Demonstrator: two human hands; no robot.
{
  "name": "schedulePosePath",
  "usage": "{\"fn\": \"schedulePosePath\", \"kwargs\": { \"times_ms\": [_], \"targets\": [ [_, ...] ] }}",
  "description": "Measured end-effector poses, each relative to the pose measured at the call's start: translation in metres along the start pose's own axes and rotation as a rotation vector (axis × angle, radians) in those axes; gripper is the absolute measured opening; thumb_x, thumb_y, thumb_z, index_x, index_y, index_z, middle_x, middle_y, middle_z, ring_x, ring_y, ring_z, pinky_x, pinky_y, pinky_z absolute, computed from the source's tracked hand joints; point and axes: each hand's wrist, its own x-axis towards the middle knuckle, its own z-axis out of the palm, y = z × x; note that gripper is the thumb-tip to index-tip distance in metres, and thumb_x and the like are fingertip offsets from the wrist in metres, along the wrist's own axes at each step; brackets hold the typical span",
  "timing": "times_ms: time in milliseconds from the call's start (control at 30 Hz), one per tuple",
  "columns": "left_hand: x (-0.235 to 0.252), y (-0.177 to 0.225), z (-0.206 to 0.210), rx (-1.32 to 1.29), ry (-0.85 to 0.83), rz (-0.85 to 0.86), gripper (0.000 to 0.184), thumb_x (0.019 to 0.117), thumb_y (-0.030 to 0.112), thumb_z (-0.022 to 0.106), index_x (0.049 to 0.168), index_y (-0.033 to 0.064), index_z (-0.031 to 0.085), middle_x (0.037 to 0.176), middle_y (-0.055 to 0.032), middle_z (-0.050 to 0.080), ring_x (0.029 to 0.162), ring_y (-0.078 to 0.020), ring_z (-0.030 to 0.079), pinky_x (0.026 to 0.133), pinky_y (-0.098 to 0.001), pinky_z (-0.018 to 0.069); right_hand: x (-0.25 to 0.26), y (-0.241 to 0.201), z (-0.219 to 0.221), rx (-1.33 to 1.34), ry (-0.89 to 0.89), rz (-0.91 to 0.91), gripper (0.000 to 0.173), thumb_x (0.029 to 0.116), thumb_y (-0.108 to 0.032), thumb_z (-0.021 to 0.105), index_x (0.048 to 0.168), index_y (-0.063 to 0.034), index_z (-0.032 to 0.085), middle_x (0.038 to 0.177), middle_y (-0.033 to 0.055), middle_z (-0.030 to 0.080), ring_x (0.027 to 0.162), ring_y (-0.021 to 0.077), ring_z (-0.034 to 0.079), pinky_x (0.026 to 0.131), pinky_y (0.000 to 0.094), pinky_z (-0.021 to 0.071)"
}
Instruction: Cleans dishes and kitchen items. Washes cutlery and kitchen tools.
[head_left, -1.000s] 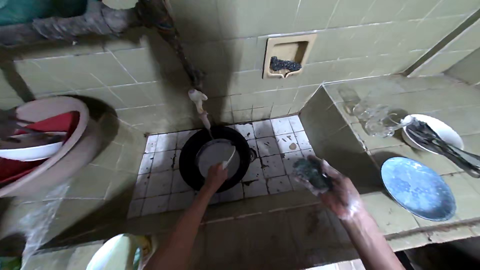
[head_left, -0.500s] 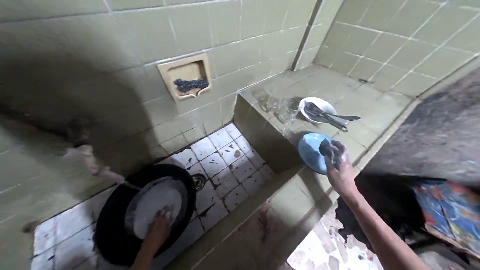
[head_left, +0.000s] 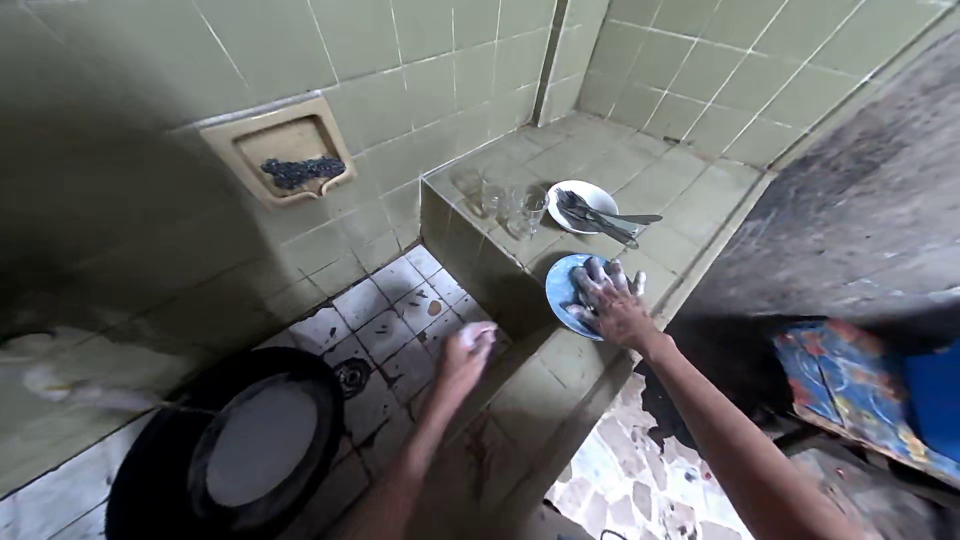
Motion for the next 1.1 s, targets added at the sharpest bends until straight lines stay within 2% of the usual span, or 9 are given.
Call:
{"fn": "schedulePosePath", "kwargs": {
  "times_ms": [167, 367, 467, 700, 833, 900, 1000, 1033, 1100],
  "targets": [
    [0.054, 0.034, 0.101, -0.392, -0.081, -0.145, 0.042, 0.11, 0.03, 0.047, 0.133, -0.0027, 0.058, 0.12, -0.022, 0.066, 0.107, -0.0297, 0.067, 0.097, -0.0476, 0.0541, 0.0, 0.009, 0.007, 0.003, 0.065, -0.049, 0.079, 0.0968, -0.066, 0.052, 0.16, -0.0197, 0.039, 0.167, 0.0173, 0.029, 0.153, 0.052, 0.014, 0.115, 0.0785, 0.0102],
    [0.065, 0.056, 0.124, -0.374, 0.055, -0.139, 0.041, 0.1072, 0.023, 0.054, 0.141, -0.0003, 0.053, 0.136, -0.025, 0.058, 0.126, -0.0364, 0.056, 0.106, -0.0562, 0.0449, 0.002, 0.013, 0.003, 0.12, -0.02, -0.039, 0.076, 0.099, -0.065, 0.048, 0.161, -0.0233, 0.036, 0.169, 0.0092, 0.026, 0.156, 0.0478, 0.008, 0.119, 0.0736, 0.0056],
    [0.069, 0.07, 0.142, -0.658, 0.062, -0.215, 0.045, 0.1098, 0.024, 0.047, 0.15, 0.0046, 0.043, 0.146, -0.0211, 0.051, 0.132, -0.0338, 0.052, 0.107, -0.0543, 0.0442, 0.002, 0.019, -0.001, 0.193, -0.057, -0.055, 0.072, 0.1026, -0.061, 0.043, 0.163, -0.023, 0.032, 0.17, 0.0075, 0.023, 0.157, 0.0457, 0.007, 0.12, 0.0723, 0.0045],
    [0.072, 0.084, 0.149, -1.011, 0.1, -0.35, 0.051, 0.1108, 0.047, 0.032, 0.151, 0.0169, 0.043, 0.138, -0.0116, 0.058, 0.119, -0.0236, 0.058, 0.097, -0.0459, 0.0503, 0.006, -0.039, -0.018, 0.51, -0.081, 0.073, 0.063, 0.1068, -0.033, 0.051, 0.158, -0.0013, 0.034, 0.167, 0.0239, 0.023, 0.156, 0.043, 0.016, 0.124, 0.0625, 0.0159],
    [0.056, 0.064, 0.087, -0.999, 0.237, -0.336, 0.044, 0.1102, 0.048, 0.034, 0.128, 0.0144, 0.055, 0.096, -0.002, 0.065, 0.08, -0.0105, 0.063, 0.068, -0.0296, 0.0548, -0.019, -0.101, -0.021, 0.697, -0.039, -0.153, 0.03, 0.0992, -0.013, 0.062, 0.124, 0.0024, 0.069, 0.13, 0.0219, 0.066, 0.125, 0.0361, 0.061, 0.106, 0.0541, 0.0483],
    [0.043, 0.045, 0.047, -1.041, 0.349, -0.358, 0.045, 0.109, 0.05, 0.034, 0.121, 0.0129, 0.056, 0.087, -0.0031, 0.066, 0.072, -0.0124, 0.066, 0.061, -0.0316, 0.0572, -0.027, -0.109, -0.003, 0.623, -0.026, -0.444, 0.031, 0.0952, -0.004, 0.062, 0.125, -0.0031, 0.072, 0.141, 0.0118, 0.063, 0.138, 0.0293, 0.053, 0.116, 0.0491, 0.0413],
    [0.004, 0.015, 0.003, -1.047, 0.399, -0.315, 0.05, 0.1095, 0.048, 0.036, 0.144, 0.0131, 0.048, 0.127, -0.0108, 0.064, 0.111, -0.0227, 0.064, 0.092, -0.0457, 0.0556, -0.012, -0.125, 0.006, 0.36, 0.048, -0.575, 0.035, 0.0923, -0.009, 0.068, 0.126, -0.0007, 0.071, 0.141, 0.0171, 0.062, 0.139, 0.0353, 0.052, 0.118, 0.0557, 0.036],
    [-0.007, 0.01, -0.004, -1.029, 0.432, -0.314, 0.05, 0.1097, 0.047, 0.036, 0.143, 0.0116, 0.049, 0.129, -0.0114, 0.063, 0.113, -0.0227, 0.064, 0.093, -0.0452, 0.0552, -0.002, -0.139, 0.005, 0.25, 0.013, -0.531, 0.043, 0.0975, -0.019, 0.064, 0.135, 0.0014, 0.063, 0.146, 0.0208, 0.057, 0.141, 0.0386, 0.048, 0.117, 0.0586, 0.0348],
    [-0.022, 0.003, -0.017, -0.995, 0.47, -0.333, 0.052, 0.1094, 0.047, 0.037, 0.142, 0.0092, 0.05, 0.13, -0.012, 0.063, 0.114, -0.0222, 0.063, 0.095, -0.0438, 0.054, 0.015, -0.181, 0.013, 0.198, -0.053, -0.465, 0.068, 0.106, -0.041, 0.049, 0.158, 0.0005, 0.035, 0.166, 0.022, 0.028, 0.156, 0.0401, 0.02, 0.126, 0.0594, 0.0123]
  ]
}}
